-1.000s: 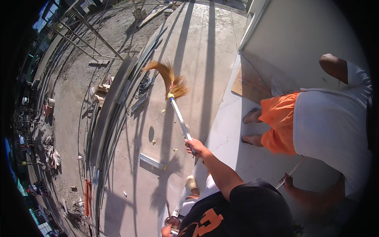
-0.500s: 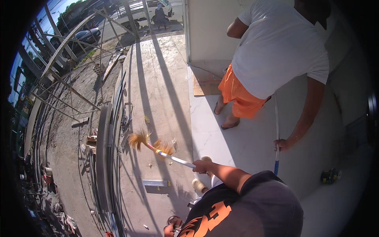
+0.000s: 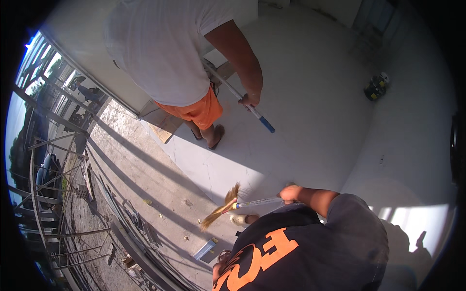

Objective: The person sweeps a white tiled floor with a broom, gathering scattered debris and small pieces of tape into a pile. They move around the room, sweeping near a wooden workbench, a yellow step stool, and a paint bucket, then briefly handle a power tool before continuing to sweep.

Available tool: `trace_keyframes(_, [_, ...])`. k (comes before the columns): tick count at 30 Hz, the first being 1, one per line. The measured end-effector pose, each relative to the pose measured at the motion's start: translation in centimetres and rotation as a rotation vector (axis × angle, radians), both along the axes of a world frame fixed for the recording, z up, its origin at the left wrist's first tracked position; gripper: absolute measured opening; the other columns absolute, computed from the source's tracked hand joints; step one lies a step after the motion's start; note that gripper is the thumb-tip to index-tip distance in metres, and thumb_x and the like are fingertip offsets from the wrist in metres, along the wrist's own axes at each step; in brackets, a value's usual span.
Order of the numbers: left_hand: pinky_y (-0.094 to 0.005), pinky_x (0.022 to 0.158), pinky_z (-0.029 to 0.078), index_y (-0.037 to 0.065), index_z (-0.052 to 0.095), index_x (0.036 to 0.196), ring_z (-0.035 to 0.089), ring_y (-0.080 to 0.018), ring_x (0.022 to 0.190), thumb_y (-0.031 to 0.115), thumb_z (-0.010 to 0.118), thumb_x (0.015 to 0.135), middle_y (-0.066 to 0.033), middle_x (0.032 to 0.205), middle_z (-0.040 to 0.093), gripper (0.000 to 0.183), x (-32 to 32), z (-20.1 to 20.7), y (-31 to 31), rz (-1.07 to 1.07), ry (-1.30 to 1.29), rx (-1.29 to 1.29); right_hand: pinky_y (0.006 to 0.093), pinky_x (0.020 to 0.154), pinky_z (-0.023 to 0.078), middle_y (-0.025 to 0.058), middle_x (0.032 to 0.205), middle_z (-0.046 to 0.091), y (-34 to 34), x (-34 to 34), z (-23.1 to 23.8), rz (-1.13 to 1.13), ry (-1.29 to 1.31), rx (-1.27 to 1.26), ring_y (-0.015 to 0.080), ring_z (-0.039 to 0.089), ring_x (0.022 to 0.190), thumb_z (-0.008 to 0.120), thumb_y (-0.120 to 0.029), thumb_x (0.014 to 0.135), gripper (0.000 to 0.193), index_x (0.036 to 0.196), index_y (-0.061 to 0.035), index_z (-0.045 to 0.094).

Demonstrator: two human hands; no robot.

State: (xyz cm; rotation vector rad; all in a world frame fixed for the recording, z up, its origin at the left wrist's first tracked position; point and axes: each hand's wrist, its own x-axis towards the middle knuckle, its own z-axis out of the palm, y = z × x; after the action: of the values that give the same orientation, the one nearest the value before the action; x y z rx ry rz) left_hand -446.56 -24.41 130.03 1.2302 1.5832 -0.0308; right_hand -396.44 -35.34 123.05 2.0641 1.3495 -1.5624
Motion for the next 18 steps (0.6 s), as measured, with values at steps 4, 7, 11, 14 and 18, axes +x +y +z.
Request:
trace_keyframes(4, [-0.0264,0.065,0.046,0.002,0.067,0.117,0.064,-0.0162,0.08,0.022,0.074,0.085,-0.0092,0.099,0.069,0.038,9.1,1.4,2.8,-0.262,-0.013,0.133,0.0491,0.089,0.053,0.0183,0.11,0.07,-8.6,7.1,0.8,-0.081,-0.129,0.085,0.0348,0.067,0.107,0.065,-0.012,0.079,0.033,0.112,-0.0079,0.069])
trace_keyframes(7, [-0.026,0.066,0.046,0.003,0.067,0.117,0.064,-0.0159,0.081,0.021,0.073,0.086,-0.0091,0.1,0.069,0.037,17.1,2.5,2.9,-0.446,-0.033,0.221,0.0473,0.091,0.053,0.0171,0.108,0.07,-16.9,13.4,2.0,-0.227,-0.112,0.12,0.035,0.066,0.106,0.063,-0.013,0.078,0.043,0.12,-0.0091,0.066])
trace_keyframes(11, [-0.0255,0.067,0.045,0.003,0.067,0.118,0.063,-0.0155,0.083,0.02,0.072,0.087,-0.0091,0.101,0.069,0.036,27.3,4.8,0.1,-0.687,-0.072,0.299,0.0469,0.089,0.054,0.0153,0.102,0.07,-27.0,21.4,5.2,-0.465,-0.161,0.079,0.0349,0.067,0.102,0.065,-0.014,0.078,0.033,0.111,-0.0075,0.068])
trace_keyframes(14, [-0.0251,0.067,0.045,0.004,0.067,0.119,0.063,-0.0152,0.084,0.02,0.071,0.088,-0.009,0.102,0.068,0.036,34.8,6.3,-2.8,-0.866,-0.168,0.34,0.0456,0.09,0.054,0.016,0.104,0.07,-33.3,26.0,9.5,-0.664,-0.262,0.083,0.0336,0.067,0.103,0.067,-0.015,0.079,0.039,0.118,-0.0077,0.066])
trace_keyframes(18, [-0.0248,0.073,0.045,0.005,0.065,0.125,0.063,-0.0159,0.091,0.018,0.067,0.09,-0.0096,0.11,0.068,0.037,43.4,7.1,-4.1,-1.123,-0.24,0.25,0.046,0.091,0.053,0.0174,0.109,0.069,-39.1,32.8,12.8,-0.824,-0.315,0.01,0.0346,0.067,0.105,0.069,-0.019,0.082,0.043,0.123,-0.0065,0.063])
